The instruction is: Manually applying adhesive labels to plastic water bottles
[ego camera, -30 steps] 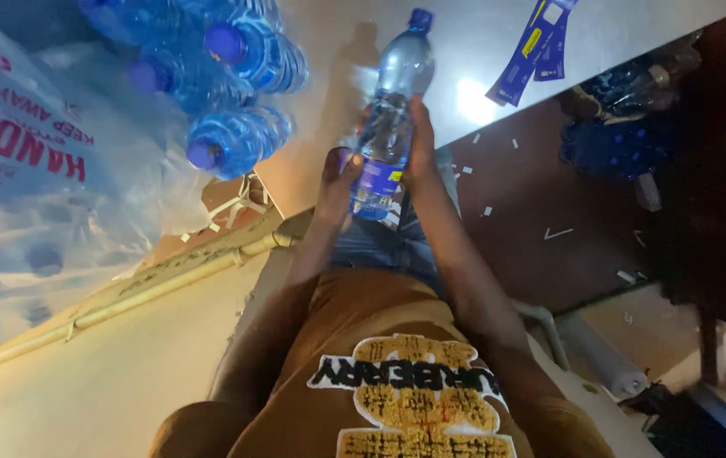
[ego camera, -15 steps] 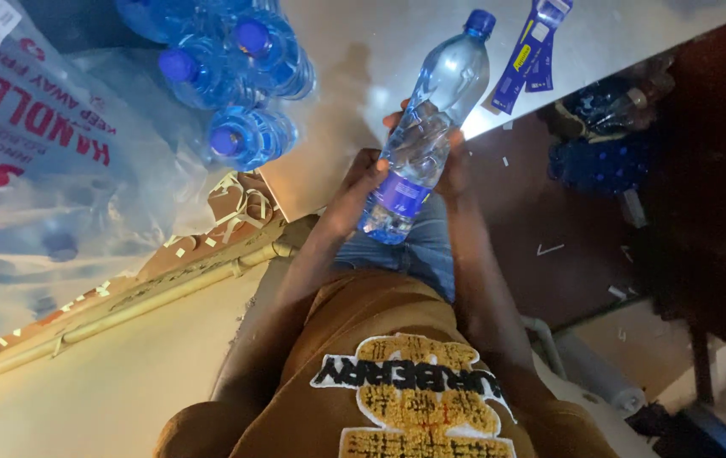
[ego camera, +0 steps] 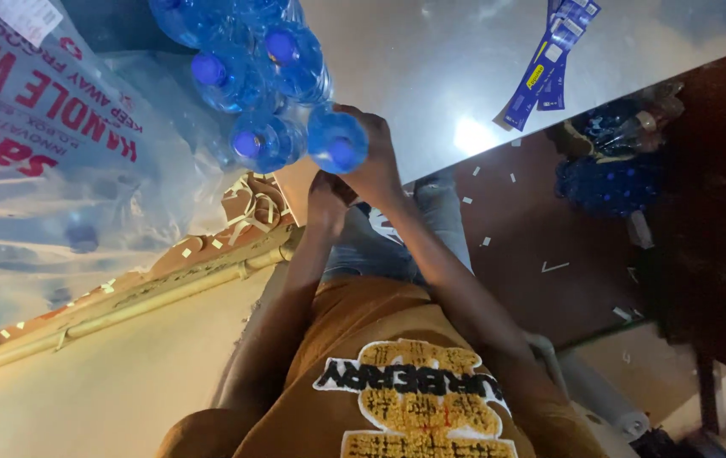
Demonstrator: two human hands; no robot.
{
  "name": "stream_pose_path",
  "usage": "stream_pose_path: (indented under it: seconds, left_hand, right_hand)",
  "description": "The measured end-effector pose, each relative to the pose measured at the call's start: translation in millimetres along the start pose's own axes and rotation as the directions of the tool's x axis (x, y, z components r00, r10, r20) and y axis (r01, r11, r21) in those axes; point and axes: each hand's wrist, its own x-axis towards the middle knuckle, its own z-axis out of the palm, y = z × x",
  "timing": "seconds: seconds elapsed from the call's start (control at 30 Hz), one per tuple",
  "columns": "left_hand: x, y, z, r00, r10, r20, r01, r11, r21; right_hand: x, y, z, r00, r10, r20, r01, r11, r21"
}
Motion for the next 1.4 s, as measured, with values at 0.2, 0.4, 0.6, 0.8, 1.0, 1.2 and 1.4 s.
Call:
stream_pose_path:
  seconds: [0.2, 0.4, 0.6, 0.8, 1.0, 1.2, 1.4]
  left_hand:
    - [82, -102, 3, 0.993, 0.068, -0.102, -0.113, 0.821, -0.559]
    - [126, -172, 25, 0.983, 0.096, -0.155, -0.175, 0.245, -0.954]
    - [120, -196, 41, 0.992, -0.120, -0.045, 0.029, 0.554, -0.832]
    - [92, -146, 41, 0.990, -0.091, -0.106, -0.032, 0.589, -0.807]
    - [75, -128, 62, 0.939, 0.009, -0.345, -0.297, 0.528, -0.795]
    - [104, -87, 135, 0.924, 0.092, -0.371, -0.324, 0.703, -0.633]
    - [138, 42, 193, 0.916, 0.398, 0.040, -0.254, 0.657, -0.710]
  right_hand:
    - [15, 11, 4, 0.991, -0.078, 0.111, 0.112, 0.930, -0.349]
    - [-16, 114, -113, 0.934, 0.290, -0.211, -0.303, 0.952, -0.034]
    - [-10, 214, -291, 0.569, -0.004, -0.822, -0.198, 0.970, -0.141]
    - [-13, 264, -305, 0.666, 0.365, -0.650, -0.745, 0.377, -0.551]
    - [12, 305, -285, 0.567, 0.669, -0.480, 0.238, 0.424, 0.874]
    - [-45, 168, -305, 0.603, 0.702, -0.378, 0.071, 0.425, 0.903]
    - [-71, 78, -277, 0.841, 0.530, 0.104, -0.504, 0.701, 0.504]
